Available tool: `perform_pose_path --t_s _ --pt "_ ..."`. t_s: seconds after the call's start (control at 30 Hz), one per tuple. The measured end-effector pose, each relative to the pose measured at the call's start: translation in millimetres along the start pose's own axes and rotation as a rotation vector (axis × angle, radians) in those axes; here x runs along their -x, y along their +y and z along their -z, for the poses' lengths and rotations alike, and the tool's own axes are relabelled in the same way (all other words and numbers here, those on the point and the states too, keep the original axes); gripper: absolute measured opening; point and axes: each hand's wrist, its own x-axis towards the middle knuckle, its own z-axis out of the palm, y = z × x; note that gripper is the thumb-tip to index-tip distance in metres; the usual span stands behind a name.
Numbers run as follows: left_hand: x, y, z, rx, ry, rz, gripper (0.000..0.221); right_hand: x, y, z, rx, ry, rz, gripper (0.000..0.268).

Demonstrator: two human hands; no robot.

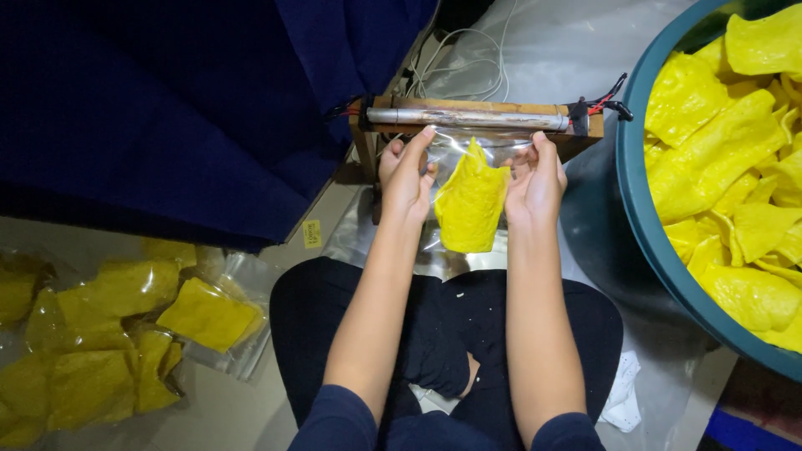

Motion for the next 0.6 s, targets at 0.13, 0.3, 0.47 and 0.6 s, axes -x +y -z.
perform_pose_path --t_s 0.13,0.3,0.47,0.6 --pt "2 3 -4 0.004 0.001 -0.012 0.055 -2 1 0 0.005 0.004 0.018 0.02" --pt "3 4 -5 0.012 0.009 -0.007 0.056 1 1 -2 0.014 0.022 0.014 0.021" --pt "5 6 -7 0.015 0.013 -0.001 0.055 10 -2 -8 0.012 0.027 0.024 0.02" --pt "5 6 -7 0.019 0.01 0.001 0.054 10 -2 -8 0.017 0.031 0.026 0.02"
